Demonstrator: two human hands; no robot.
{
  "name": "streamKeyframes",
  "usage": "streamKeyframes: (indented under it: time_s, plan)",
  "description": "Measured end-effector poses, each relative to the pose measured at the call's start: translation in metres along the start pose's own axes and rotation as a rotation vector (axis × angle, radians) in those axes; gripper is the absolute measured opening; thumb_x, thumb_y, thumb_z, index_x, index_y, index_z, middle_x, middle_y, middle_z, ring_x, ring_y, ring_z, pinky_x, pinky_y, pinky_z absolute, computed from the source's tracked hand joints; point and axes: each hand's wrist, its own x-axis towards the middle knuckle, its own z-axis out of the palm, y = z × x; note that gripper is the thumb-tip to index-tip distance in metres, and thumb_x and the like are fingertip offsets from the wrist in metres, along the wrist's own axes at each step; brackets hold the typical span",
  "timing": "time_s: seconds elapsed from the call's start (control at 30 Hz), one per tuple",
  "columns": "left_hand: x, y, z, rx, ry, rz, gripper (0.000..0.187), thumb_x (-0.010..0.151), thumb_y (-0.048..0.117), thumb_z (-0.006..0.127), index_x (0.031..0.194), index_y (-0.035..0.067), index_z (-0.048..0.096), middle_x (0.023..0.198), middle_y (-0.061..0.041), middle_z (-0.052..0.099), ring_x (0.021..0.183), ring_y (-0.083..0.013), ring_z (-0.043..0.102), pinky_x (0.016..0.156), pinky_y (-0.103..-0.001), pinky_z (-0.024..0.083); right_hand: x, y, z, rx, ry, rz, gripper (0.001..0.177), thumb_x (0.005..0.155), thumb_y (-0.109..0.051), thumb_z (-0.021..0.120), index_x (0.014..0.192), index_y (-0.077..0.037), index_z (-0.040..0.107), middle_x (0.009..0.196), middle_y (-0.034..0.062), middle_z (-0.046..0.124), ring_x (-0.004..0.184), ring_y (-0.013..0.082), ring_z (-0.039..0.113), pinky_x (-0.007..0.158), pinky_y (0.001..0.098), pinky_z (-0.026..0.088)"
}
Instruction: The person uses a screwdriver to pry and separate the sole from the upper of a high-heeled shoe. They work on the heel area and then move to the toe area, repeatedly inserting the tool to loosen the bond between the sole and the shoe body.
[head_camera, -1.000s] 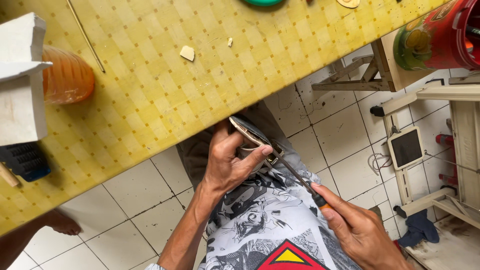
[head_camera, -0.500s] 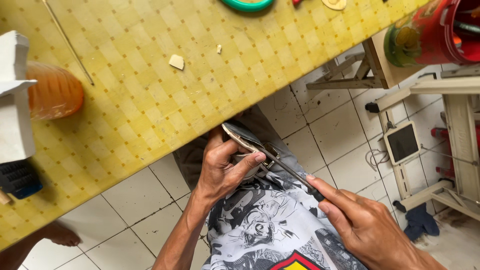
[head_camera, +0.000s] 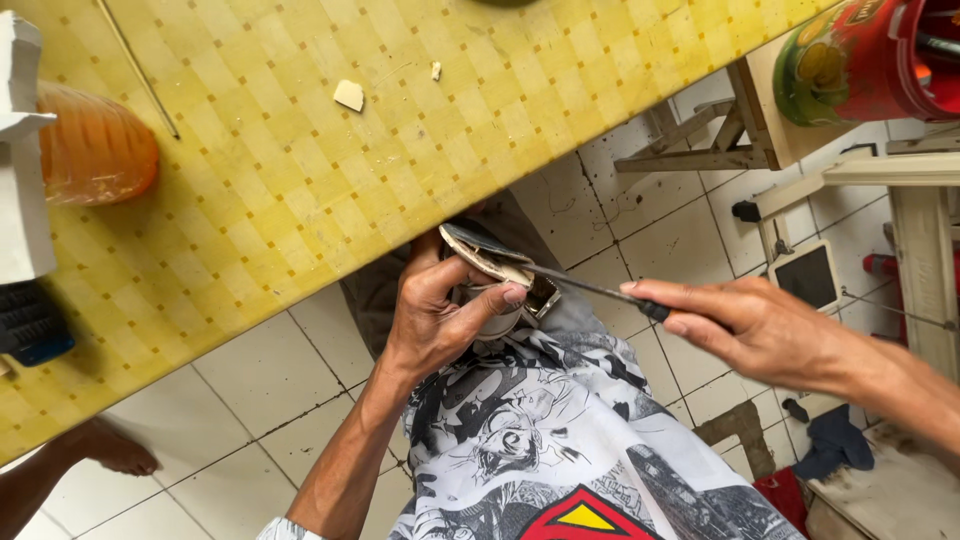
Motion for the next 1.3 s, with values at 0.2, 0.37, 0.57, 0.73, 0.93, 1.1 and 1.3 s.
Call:
streamKeyframes:
  time_s: [0.2,0.37,0.57,0.73,0.93,1.1,1.3]
  plan:
    - [-0.004,-0.011,0.003,0.05,0.043,-0.007,0.015,0.083,0.017,0.075,0.082,0.004,0.069,0.088,-0.007,0.072,0.077,-0.0149,0.068,0.064,-0.025,0.053,-0.004,-0.027,0.002,0.022,-0.147,0.357,0.055,0.088,-0.046,0.046,0.142,-0.054,0.046,0.072,-0.0014,0.074,0.042,0.0108,0.046,0.058,0.0254,0.061]
    - [-0.031,-0.009,0.025,0.474,0.398,-0.29,0.054,0.078,0.059,0.062,0.091,0.008,0.049,0.083,-0.005,0.052,0.076,-0.0174,0.05,0.073,-0.032,0.043,-0.028,-0.052,0.049,0.122,0.213,0.07,0.052,0.089,-0.041,0.048,0.141,-0.032,0.051,0.135,-0.0024,0.064,0.106,0.0205,0.072,0.092,0.0335,0.053]
    - [-0.016,0.014,0.031,0.239,0.379,-0.728,0.075,0.065,0.073,0.058,0.097,0.006,0.043,0.088,-0.005,0.049,0.084,-0.0205,0.049,0.082,-0.042,0.041,-0.042,-0.067,0.085,0.206,0.302,0.133,0.052,0.091,-0.037,0.046,0.142,-0.028,0.05,0.137,-0.0014,0.063,0.11,0.0165,0.068,0.091,0.0299,0.052]
    - [-0.012,0.004,0.03,0.309,0.311,-0.577,0.061,0.069,0.065,0.064,0.086,0.008,0.048,0.075,-0.002,0.056,0.065,-0.0144,0.051,0.056,-0.034,0.046,-0.041,-0.076,0.093,0.26,0.357,0.139,0.052,0.092,-0.034,0.046,0.143,-0.024,0.048,0.136,0.0027,0.063,0.11,0.0174,0.07,0.087,0.0296,0.056]
    - [-0.022,-0.011,0.037,0.144,0.465,-0.223,0.057,0.083,0.043,0.068,0.117,0.0,0.052,0.089,-0.006,0.065,0.08,-0.0147,0.062,0.073,-0.028,0.055,-0.037,-0.063,0.09,0.204,0.435,-0.022,0.049,0.091,-0.029,0.052,0.139,-0.019,0.052,0.135,0.01,0.062,0.118,0.0242,0.064,0.104,0.0337,0.047]
    - [-0.026,-0.023,0.035,0.139,0.443,-0.163,0.047,0.087,0.043,0.061,0.111,0.002,0.056,0.082,-0.003,0.063,0.071,-0.0127,0.058,0.063,-0.027,0.052,-0.03,-0.05,0.051,0.202,0.138,0.129,0.053,0.088,-0.041,0.047,0.14,-0.036,0.048,0.104,0.0067,0.08,0.029,0.0102,0.042,0.031,0.025,0.058]
    - [-0.027,-0.025,0.034,0.114,0.457,-0.191,0.044,0.086,0.034,0.065,0.115,0.002,0.056,0.086,-0.001,0.061,0.075,-0.0103,0.055,0.067,-0.025,0.05,-0.009,-0.023,0.004,0.017,-0.015,0.132,0.055,0.09,-0.044,0.044,0.144,-0.043,0.053,0.055,0.0012,0.038,0.049,0.0162,0.035,0.05,0.0296,0.034]
